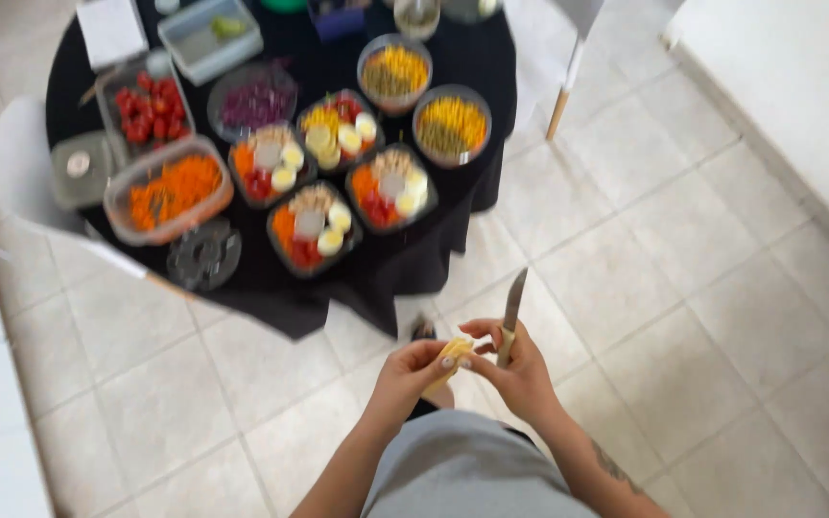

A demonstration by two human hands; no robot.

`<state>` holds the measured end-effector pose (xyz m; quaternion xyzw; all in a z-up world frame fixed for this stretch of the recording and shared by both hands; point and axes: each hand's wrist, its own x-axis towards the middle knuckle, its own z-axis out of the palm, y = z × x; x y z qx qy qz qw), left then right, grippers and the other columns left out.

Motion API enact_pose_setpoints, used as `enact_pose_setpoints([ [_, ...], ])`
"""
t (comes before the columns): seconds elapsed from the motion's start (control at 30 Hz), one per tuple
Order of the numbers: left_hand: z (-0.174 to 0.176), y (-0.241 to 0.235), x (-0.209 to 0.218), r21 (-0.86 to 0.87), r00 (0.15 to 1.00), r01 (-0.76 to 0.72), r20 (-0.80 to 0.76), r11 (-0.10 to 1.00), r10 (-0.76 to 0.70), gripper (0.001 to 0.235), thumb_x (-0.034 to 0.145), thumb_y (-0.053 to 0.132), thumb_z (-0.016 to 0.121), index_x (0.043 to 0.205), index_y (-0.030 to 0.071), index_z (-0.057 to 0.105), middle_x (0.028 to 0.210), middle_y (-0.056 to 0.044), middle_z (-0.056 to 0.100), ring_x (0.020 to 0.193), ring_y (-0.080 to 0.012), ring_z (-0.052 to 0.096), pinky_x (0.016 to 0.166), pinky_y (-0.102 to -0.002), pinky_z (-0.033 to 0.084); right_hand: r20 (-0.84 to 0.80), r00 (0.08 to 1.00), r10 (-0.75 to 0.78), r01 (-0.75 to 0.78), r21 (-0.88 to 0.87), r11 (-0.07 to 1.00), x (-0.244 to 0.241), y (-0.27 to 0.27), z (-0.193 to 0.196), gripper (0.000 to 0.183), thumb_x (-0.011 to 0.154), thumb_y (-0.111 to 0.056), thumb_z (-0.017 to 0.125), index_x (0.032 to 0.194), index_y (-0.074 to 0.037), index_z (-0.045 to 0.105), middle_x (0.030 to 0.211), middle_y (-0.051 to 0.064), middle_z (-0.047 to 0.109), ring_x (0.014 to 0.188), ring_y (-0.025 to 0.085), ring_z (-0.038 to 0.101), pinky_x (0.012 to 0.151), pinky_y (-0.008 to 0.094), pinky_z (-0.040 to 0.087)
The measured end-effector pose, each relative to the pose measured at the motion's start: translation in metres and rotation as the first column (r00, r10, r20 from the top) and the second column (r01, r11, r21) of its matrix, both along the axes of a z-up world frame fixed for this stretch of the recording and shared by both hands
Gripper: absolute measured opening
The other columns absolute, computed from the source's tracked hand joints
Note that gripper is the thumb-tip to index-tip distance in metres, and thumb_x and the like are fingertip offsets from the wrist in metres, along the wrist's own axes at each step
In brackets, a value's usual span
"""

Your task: The person prepares a meal by first scooping peas and corn into bowls on a table. They then retrieve cheese from the refrigerator, unwrap it, and cut slices using a knife. Finally, they tear the cheese into smaller pieces and add them to the bowls.

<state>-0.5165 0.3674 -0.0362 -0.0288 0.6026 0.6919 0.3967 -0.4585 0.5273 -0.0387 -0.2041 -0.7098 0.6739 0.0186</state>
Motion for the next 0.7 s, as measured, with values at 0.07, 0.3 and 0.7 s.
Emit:
enact_pose_setpoints([
  [0.07,-0.008,0.025,-0.053,-0.014,0.998,-0.050,0.046,0.999,0.051,0.029,0.077,0.022,0.069,0.099,0.004,0.071,0.089,-0.004,0.072,0.085,-0.0128,0.065,0.079,-0.024,0.049,0.049,0.999,-0.021,0.015,0.115,0.993,-0.052,0.037,0.003,0.024,0.070,-0.016,0.074,0.085,-0.012,0.056,0.107,0.002,0.069,0.093,0.013,0.065,0.079,0.029,0.054],
  [0.3,-0.065,0.097,-0.192,-0.051,0.976,-0.197,0.080,0.979,0.201,0.040,0.078,0.025,0.076,0.109,0.002,0.067,0.082,-0.011,0.069,0.072,-0.0139,0.065,0.060,-0.021,0.052,0.077,0.966,-0.247,0.192,0.427,0.884,-0.224,0.173,-0.076,0.032,0.083,-0.018,0.071,0.077,-0.011,0.040,0.086,0.009,0.070,0.072,0.021,0.064,0.067,0.031,0.050],
  [0.7,-0.143,0.201,-0.327,-0.240,0.764,-0.601,0.107,0.762,0.636,0.044,0.076,0.032,0.080,0.105,0.003,0.067,0.093,-0.012,0.068,0.081,-0.0204,0.069,0.064,-0.025,0.057,0.337,0.918,0.211,-0.358,0.470,0.807,-0.440,0.254,-0.164,0.026,0.074,-0.012,0.072,0.079,-0.010,0.046,0.091,0.006,0.070,0.096,0.030,0.064,0.083,0.041,0.049],
])
